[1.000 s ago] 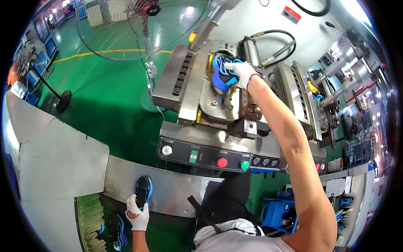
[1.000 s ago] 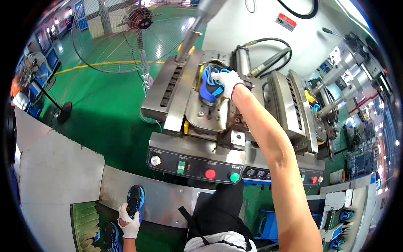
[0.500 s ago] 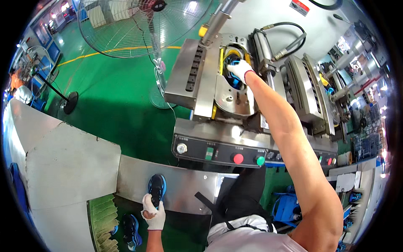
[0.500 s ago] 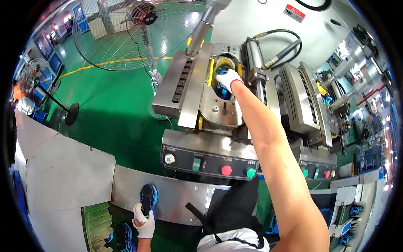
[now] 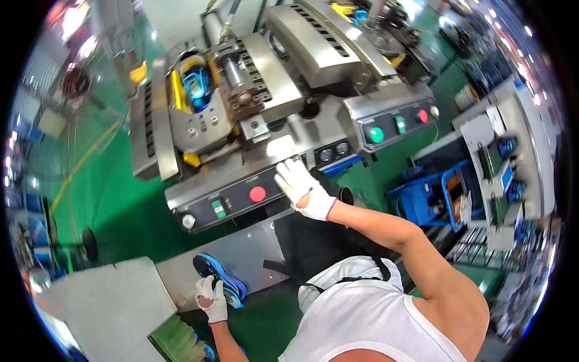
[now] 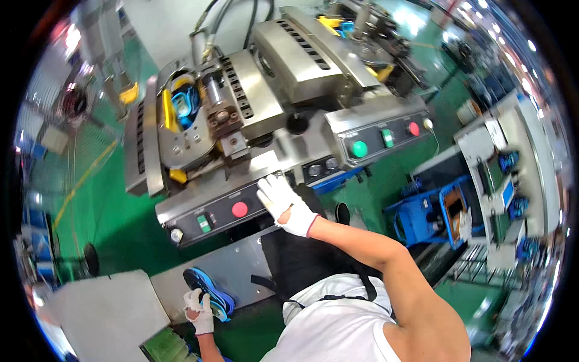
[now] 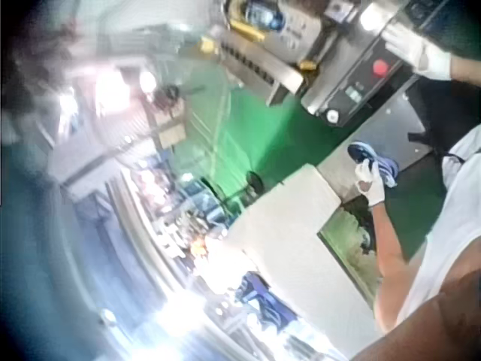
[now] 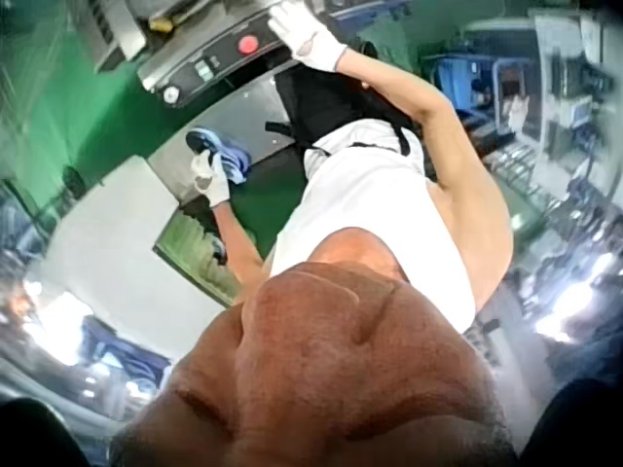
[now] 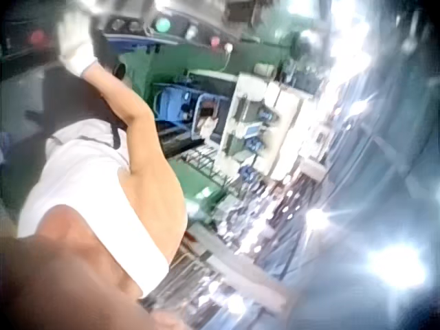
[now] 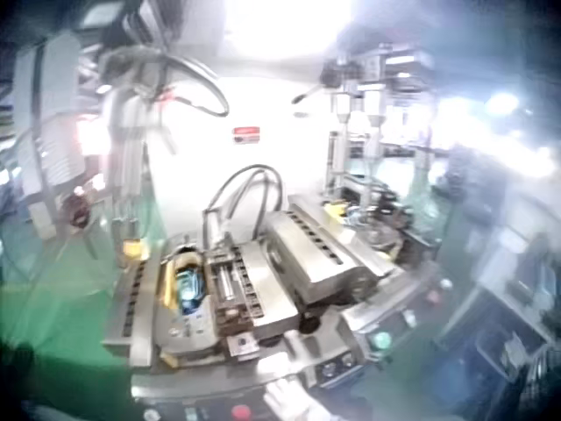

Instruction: The person repeatedly picks up blue and black shoe uppers from a nearby bin and places them into a shoe assembly machine. They press a button to activate the machine, then remove the processed shoe and place it on a conveyor belt. This cycle is repeated continuously throughout the video.

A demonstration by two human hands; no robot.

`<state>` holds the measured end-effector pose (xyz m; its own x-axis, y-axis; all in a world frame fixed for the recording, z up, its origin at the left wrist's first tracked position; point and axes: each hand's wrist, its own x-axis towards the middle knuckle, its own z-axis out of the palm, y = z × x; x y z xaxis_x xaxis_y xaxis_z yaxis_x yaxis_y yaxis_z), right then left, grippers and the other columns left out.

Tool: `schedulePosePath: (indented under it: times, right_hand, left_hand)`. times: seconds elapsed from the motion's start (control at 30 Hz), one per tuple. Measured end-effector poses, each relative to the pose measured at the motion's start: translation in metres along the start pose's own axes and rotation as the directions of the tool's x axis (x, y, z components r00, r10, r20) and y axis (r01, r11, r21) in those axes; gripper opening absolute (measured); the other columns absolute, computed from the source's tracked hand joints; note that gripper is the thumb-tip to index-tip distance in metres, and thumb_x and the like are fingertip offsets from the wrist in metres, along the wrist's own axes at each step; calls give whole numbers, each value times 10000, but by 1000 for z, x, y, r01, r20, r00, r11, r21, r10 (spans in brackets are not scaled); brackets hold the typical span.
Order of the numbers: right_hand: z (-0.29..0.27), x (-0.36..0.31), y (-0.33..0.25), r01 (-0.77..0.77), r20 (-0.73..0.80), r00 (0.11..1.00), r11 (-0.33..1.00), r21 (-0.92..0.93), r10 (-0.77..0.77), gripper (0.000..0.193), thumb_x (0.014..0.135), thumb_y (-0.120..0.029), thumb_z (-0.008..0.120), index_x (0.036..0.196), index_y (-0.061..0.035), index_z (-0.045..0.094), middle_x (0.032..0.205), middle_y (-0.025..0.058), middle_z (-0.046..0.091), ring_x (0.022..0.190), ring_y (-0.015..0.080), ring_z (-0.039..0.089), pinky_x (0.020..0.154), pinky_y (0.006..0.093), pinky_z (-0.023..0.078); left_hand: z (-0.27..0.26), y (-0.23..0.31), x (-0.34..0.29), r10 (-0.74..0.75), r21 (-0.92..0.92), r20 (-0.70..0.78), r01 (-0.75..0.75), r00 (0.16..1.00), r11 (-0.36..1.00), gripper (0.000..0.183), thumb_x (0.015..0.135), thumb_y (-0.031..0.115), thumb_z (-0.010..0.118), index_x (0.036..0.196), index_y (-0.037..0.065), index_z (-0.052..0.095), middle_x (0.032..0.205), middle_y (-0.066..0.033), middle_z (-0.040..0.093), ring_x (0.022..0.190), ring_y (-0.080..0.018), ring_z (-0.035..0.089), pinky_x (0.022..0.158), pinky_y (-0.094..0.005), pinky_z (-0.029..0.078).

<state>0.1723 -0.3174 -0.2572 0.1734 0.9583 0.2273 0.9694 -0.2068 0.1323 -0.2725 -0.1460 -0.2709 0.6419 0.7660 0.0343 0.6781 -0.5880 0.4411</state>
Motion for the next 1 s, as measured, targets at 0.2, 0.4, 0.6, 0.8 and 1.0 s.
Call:
schedulePosePath:
  times: [0.2,0.4,0.6,0.8,1.0]
  right_hand:
    - [-82,-23,-33,-172,126,985,674,719,117,982,858,-439,708,1620,22,295,1676,332,272,1555,533,247,1282,576,218]
    - [-132,-141,-49,-367,401,915,308,878,-53,1158,788,-522,793,1674,-39,224,1722,272,210,1578,481,243,1257,558,268]
    - [-124,-238,-17,-312,-146,659,445,840,738,1054,796,-372,879,1614,-14,317,1597,237,413,1423,373,510,1178,415,425]
    - [-167,-342,66,-88,-2,-122,-9,996,993,783,910,-134,786,1566,15,386,1405,120,629,1275,214,609,1140,383,460]
    - [-176,-489,311,-509,-454,-504,172,843,735,565,961,-362,780,1344,36,660,1308,157,711,1208,235,667,1038,388,519]
  left_hand:
    - [-14,64,34,86,10,-7,-86,996,996,206,944,199,717,1038,16,723,977,-185,655,919,-377,659,827,-468,530]
    - [-1,261,61,398,-247,-39,-395,917,885,198,900,162,771,999,-6,740,944,-193,665,851,-374,672,750,-454,537]
    - [35,470,68,803,-470,50,-695,594,543,267,855,90,799,1101,15,725,1036,-178,700,935,-358,688,846,-429,555]
    - [49,612,43,1000,-706,7,-708,12,13,719,852,239,875,1424,-54,553,1434,-264,573,1199,-395,662,964,-429,592]
    - [108,588,28,984,-740,178,-655,31,154,631,794,162,891,1333,-21,618,1371,-270,634,1253,-455,629,1062,-491,525]
